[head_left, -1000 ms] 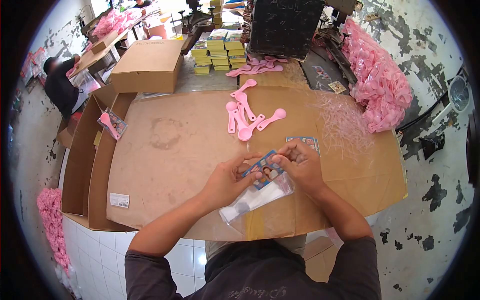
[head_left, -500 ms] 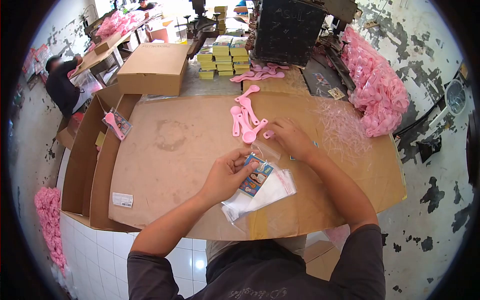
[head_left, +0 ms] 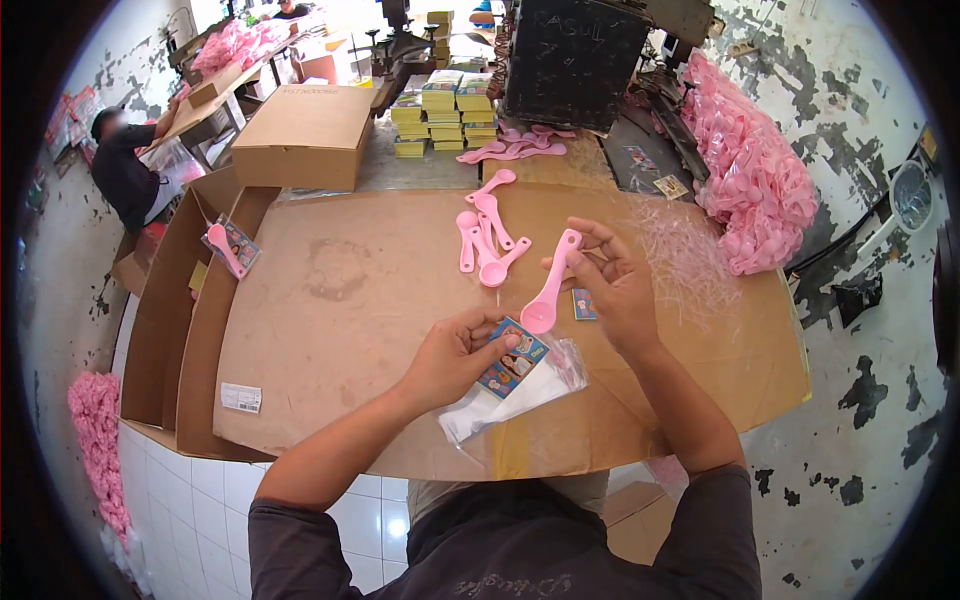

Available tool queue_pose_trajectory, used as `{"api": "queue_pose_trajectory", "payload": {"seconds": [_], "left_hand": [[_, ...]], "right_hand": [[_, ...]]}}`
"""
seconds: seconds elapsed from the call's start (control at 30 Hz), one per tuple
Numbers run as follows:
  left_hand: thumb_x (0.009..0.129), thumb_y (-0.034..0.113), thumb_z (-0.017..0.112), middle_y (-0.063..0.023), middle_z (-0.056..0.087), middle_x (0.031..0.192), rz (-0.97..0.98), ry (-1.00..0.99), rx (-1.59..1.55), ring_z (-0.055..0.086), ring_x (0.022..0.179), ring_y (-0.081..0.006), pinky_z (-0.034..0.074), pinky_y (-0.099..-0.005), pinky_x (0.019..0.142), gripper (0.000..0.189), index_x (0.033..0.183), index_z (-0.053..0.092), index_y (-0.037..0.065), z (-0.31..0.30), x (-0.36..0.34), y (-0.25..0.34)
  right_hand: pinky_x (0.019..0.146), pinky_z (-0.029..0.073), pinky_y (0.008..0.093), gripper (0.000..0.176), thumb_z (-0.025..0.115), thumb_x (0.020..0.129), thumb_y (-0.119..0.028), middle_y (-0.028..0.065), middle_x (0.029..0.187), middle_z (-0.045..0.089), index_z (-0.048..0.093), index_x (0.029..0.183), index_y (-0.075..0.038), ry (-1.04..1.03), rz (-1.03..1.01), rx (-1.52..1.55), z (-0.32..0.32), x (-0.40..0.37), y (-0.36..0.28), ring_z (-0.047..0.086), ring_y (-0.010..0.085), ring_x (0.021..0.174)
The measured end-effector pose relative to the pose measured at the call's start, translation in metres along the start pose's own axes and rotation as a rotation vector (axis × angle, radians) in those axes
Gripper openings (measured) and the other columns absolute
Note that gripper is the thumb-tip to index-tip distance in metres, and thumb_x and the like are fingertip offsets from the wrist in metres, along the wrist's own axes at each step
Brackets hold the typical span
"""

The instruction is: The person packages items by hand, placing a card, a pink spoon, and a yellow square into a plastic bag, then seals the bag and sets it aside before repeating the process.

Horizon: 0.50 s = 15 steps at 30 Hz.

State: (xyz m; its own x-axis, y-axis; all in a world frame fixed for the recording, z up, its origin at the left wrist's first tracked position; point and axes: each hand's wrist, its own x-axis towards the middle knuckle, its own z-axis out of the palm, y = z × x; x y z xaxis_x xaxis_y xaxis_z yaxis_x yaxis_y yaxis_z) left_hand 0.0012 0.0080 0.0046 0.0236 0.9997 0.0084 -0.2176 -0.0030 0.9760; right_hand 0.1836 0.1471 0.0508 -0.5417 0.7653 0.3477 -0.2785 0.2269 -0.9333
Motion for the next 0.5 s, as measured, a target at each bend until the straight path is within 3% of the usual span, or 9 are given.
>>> {"api": "queue_pose_trajectory", "payload": {"seconds": [0.1,0.3,0.5], "left_hand": [[0.103,0.011,0.065,-0.0095,0.074,0.110,-0.068,-0.023,0.014,0.070,0.097,-0.0109,0.059,-0.0261,0.083,0.032,0.130,0.060,-0.005,-0.002,-0.001,0.001],[0.104,0.015,0.063,-0.0071,0.074,0.108,-0.018,-0.010,0.022,0.069,0.096,-0.0093,0.058,-0.0255,0.083,0.033,0.131,0.062,-0.005,0.000,-0.002,0.001],[0.103,0.015,0.065,-0.0067,0.074,0.109,0.023,-0.040,0.085,0.069,0.096,-0.0089,0.057,-0.0250,0.081,0.032,0.129,0.063,-0.004,-0.005,-0.002,-0.003]], "right_hand": [[0.080,0.065,0.0365,0.037,0.059,0.103,-0.003,0.0122,0.114,0.066,0.051,0.139,0.005,0.032,0.000,-0.015,-0.002,-0.003,0.003,0.072,0.0265,0.107],[0.090,0.063,0.0381,0.035,0.057,0.103,0.000,0.0140,0.117,0.064,0.052,0.137,0.005,-0.034,-0.130,-0.087,0.008,-0.018,0.017,0.071,0.0279,0.110],[0.104,0.050,0.0419,0.031,0.056,0.104,-0.005,0.0135,0.122,0.065,0.056,0.134,0.003,-0.343,-0.141,-0.219,-0.007,-0.015,0.014,0.063,0.0253,0.119]]}}
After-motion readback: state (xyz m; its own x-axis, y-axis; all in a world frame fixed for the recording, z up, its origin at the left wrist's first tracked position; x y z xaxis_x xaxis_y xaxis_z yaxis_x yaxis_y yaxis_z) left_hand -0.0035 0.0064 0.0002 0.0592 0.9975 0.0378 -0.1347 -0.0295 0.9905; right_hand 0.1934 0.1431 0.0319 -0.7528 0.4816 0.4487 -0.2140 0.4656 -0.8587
